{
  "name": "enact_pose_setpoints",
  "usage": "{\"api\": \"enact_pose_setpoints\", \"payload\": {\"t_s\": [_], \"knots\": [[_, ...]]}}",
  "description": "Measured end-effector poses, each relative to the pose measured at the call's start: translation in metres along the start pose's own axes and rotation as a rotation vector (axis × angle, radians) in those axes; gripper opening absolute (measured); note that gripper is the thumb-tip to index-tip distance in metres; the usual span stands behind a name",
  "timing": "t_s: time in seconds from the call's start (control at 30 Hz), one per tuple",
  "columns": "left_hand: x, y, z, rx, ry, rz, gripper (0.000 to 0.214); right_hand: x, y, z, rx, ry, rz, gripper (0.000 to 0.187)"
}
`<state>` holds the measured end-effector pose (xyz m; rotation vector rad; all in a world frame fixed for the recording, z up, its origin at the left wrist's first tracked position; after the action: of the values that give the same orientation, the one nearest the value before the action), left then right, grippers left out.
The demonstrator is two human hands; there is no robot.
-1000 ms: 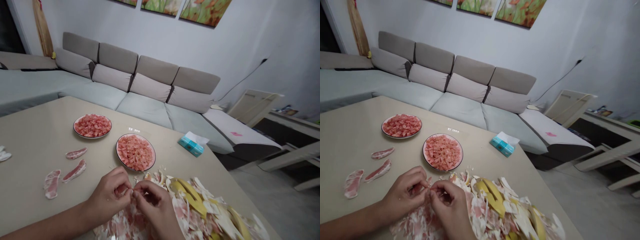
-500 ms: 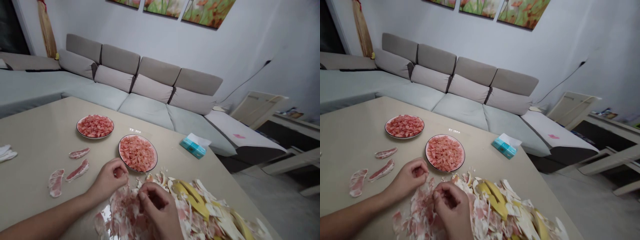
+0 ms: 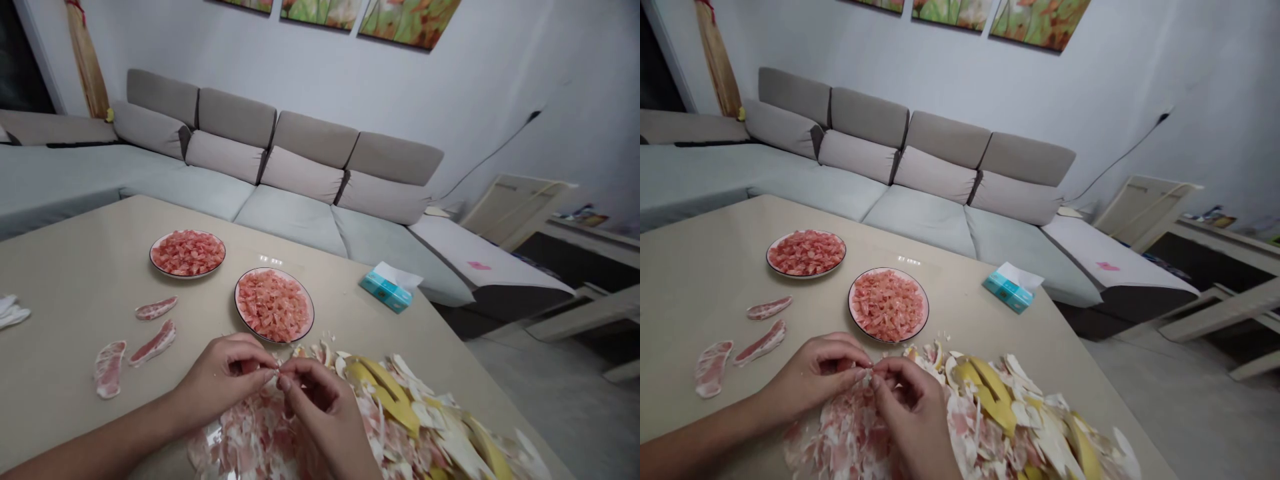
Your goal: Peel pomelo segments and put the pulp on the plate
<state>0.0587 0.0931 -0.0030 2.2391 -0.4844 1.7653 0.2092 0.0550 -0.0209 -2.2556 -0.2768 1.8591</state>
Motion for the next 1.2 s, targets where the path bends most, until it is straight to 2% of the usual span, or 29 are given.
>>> {"api": "enact_pose_setpoints", "payload": {"t_s": [0.13,0.23,0.57,0.7,0.8,0.9,1.07,1.2], "knots": [[0.003,0.002,0.000,0.020,-0.063,0.061,0.014,-0.017,-0.002,0.000,-0.044,0.235,-0.177,0.012],[0.006,0.004,0.001,0.013,-0.100,0.107,0.014,-0.026,-0.002,0.001,-0.059,0.306,-0.259,0.010],[0.000,0.007,0.006,0.059,-0.204,0.048,0.010,-0.030,0.001,0.011,-0.141,0.377,-0.354,0.011],[-0.005,0.008,0.009,0.076,-0.189,-0.008,0.008,-0.030,0.002,0.014,-0.109,0.414,-0.383,0.011],[-0.009,0.004,0.004,0.120,-0.159,-0.042,0.008,-0.029,0.002,0.011,-0.050,0.383,-0.347,0.010],[-0.014,-0.003,-0.005,0.150,-0.096,-0.095,0.006,-0.023,0.000,0.001,0.012,0.264,-0.208,0.007],[-0.016,-0.008,0.001,0.024,-0.097,-0.139,0.011,-0.010,-0.005,-0.008,0.049,-0.009,0.058,0.025],[-0.016,-0.005,0.011,-0.035,-0.192,-0.098,0.019,-0.005,-0.006,-0.008,0.052,-0.083,0.096,0.032]]}}
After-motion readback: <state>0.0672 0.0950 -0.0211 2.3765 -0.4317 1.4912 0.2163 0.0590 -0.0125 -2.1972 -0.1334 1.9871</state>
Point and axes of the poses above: each hand's wrist, its own y-axis away from the middle knuckle, its own z-axis out of the palm, x = y × z, the point moved 7 cm from there along -y, towards the middle knuckle, and after that the axes turned 11 degrees about -z, right-handed, at the moved point
